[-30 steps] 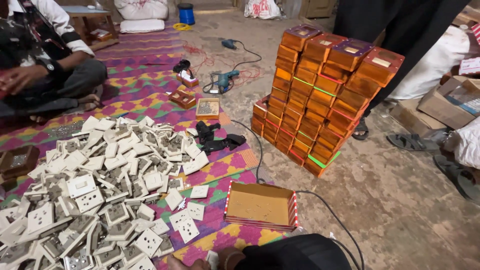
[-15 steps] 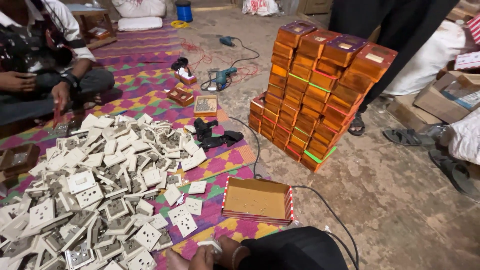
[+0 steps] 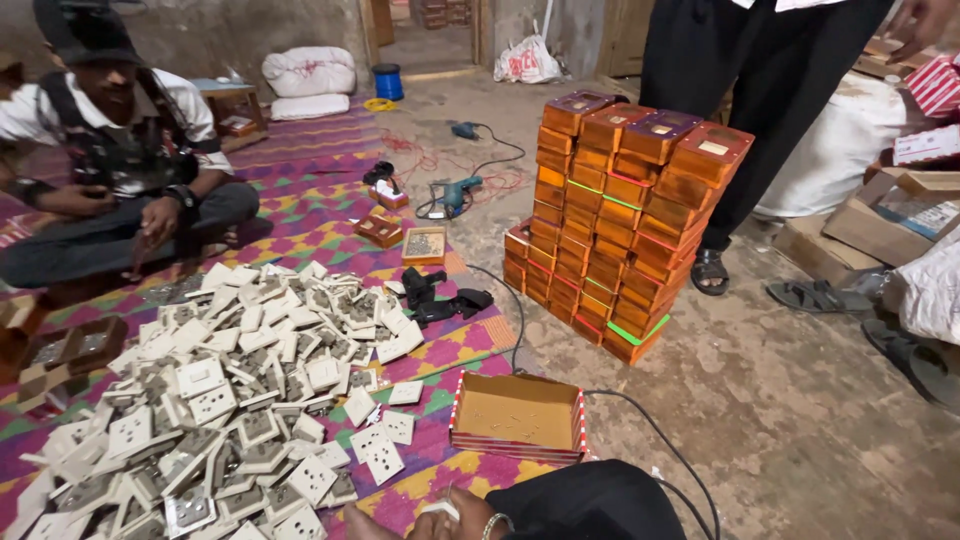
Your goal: The person sits on a mat and assembles white electrical switch plates by hand. They pick up plates from a large pile, insert metal screws into the holes, and place the assembled units into a nearby cardboard box.
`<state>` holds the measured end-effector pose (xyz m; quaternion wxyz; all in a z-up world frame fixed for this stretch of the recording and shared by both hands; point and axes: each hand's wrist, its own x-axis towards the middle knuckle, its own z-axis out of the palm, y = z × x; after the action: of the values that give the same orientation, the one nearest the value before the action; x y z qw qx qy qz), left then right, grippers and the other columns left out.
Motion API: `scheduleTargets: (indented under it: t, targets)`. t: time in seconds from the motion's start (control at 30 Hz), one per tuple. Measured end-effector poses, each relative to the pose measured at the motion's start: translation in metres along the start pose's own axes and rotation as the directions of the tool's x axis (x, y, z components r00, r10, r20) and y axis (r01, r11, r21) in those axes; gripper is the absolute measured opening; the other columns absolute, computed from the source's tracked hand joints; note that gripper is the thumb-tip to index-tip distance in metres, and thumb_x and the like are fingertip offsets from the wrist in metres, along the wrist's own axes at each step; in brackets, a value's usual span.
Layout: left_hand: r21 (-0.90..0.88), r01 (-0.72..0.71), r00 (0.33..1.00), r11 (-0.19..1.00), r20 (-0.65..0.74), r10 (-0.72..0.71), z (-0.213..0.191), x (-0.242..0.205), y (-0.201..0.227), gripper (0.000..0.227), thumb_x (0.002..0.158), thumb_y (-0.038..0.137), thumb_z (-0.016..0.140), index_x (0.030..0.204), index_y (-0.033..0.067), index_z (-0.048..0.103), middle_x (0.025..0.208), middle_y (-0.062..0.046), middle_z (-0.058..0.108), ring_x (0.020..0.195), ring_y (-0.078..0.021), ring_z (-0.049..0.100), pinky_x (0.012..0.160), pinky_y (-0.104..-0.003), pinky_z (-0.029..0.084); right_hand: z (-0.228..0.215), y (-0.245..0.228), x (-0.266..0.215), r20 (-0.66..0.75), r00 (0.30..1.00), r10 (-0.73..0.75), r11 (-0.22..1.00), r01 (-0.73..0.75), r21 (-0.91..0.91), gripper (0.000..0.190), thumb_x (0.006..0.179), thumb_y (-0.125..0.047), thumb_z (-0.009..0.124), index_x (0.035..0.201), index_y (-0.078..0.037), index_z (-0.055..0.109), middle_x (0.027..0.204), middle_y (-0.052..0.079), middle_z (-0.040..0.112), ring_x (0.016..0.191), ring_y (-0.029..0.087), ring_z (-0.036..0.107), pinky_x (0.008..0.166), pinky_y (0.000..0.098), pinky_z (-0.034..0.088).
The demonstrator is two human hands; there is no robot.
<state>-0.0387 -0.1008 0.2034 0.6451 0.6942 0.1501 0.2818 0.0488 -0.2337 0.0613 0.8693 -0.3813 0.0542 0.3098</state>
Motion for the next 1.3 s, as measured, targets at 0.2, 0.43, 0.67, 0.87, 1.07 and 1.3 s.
scheduleTargets:
  t: [0.2, 0.43, 0.67, 0.87, 1.07, 1.3]
  targets:
    - [0.288, -0.026, 0.965, 0.957, 0.256, -0.050, 0.001, -0.029, -0.049, 0.055, 0.076, 0.013, 0.071, 0.126, -0.0007, 0.050, 0.092, -0.021, 0.073, 0.076, -0.0321, 0.074, 0.069, -0.043, 0.060, 0.022, -0.005, -0.072, 0.307, 0.823, -0.477, -0.010, 0.344, -0.939, 0.036, 0.089, -0.018, 0.064, 0.124, -0.008, 0.064, 0.109, 0.018, 0.070, 0.100, 0.036, 0.068, 0.084, 0.0411, 0.056]
    - [0.330, -0.174, 0.908, 0.928, 0.419, 0.022, -0.020, -0.069, -0.077, 0.032, 0.094, 0.036, 0.061, 0.097, 0.0054, 0.071, 0.081, -0.022, 0.075, 0.074, -0.0408, 0.073, 0.065, -0.049, 0.057, 0.071, -0.019, -0.149, 0.335, 0.802, -0.494, -0.114, 0.322, -0.940, 0.031, 0.092, -0.018, 0.065, 0.122, -0.010, 0.066, 0.110, 0.020, 0.072, 0.102, 0.039, 0.070, 0.087, 0.0445, 0.057]
    - [0.151, -0.045, 0.788, 0.988, 0.613, -0.057, -0.033, -0.082, 0.015, 0.038, 0.100, 0.037, 0.063, 0.087, 0.0011, 0.067, 0.062, -0.007, 0.067, 0.052, -0.0113, 0.061, 0.050, -0.028, 0.049, 0.049, -0.090, -0.167, 0.338, 0.631, -0.699, -0.218, 0.262, -0.940, 0.038, 0.096, -0.027, 0.070, 0.121, 0.001, 0.060, 0.107, 0.024, 0.068, 0.097, 0.040, 0.069, 0.081, 0.0462, 0.056]
    - [-0.242, 0.549, 0.706, 0.800, 0.646, -0.289, -0.040, -0.031, 0.073, 0.026, 0.098, 0.028, 0.058, 0.096, 0.0034, 0.067, 0.060, -0.003, 0.058, 0.039, -0.0087, 0.039, 0.038, -0.024, 0.027, 0.027, -0.229, -0.214, 0.016, 0.660, -0.751, 0.648, 0.733, 0.206, 0.045, 0.104, -0.038, 0.056, 0.133, -0.004, 0.055, 0.112, 0.016, 0.069, 0.097, 0.029, 0.071, 0.085, 0.0419, 0.056]
    - [-0.191, 0.442, 0.753, 0.877, 0.610, -0.246, -0.005, 0.009, 0.014, 0.029, 0.100, 0.030, 0.062, 0.091, 0.0028, 0.064, 0.064, -0.004, 0.062, 0.042, -0.0099, 0.047, 0.040, -0.024, 0.035, 0.042, -0.233, -0.204, 0.130, 0.739, -0.661, 0.746, 0.665, 0.015, 0.045, 0.103, -0.031, 0.055, 0.139, -0.004, 0.055, 0.117, 0.017, 0.069, 0.101, 0.030, 0.071, 0.091, 0.0409, 0.057]
    - [-0.035, 0.548, 0.723, 0.836, 0.522, -0.452, 0.042, 0.043, -0.114, 0.033, 0.097, 0.032, 0.066, 0.090, -0.0001, 0.063, 0.066, -0.004, 0.060, 0.048, -0.0138, 0.056, 0.042, -0.029, 0.043, 0.000, -0.135, -0.048, 0.095, 0.947, -0.306, 0.629, 0.277, -0.726, 0.038, 0.095, -0.013, 0.070, 0.130, 0.001, 0.060, 0.111, 0.008, 0.072, 0.099, 0.017, 0.069, 0.086, 0.0337, 0.058]
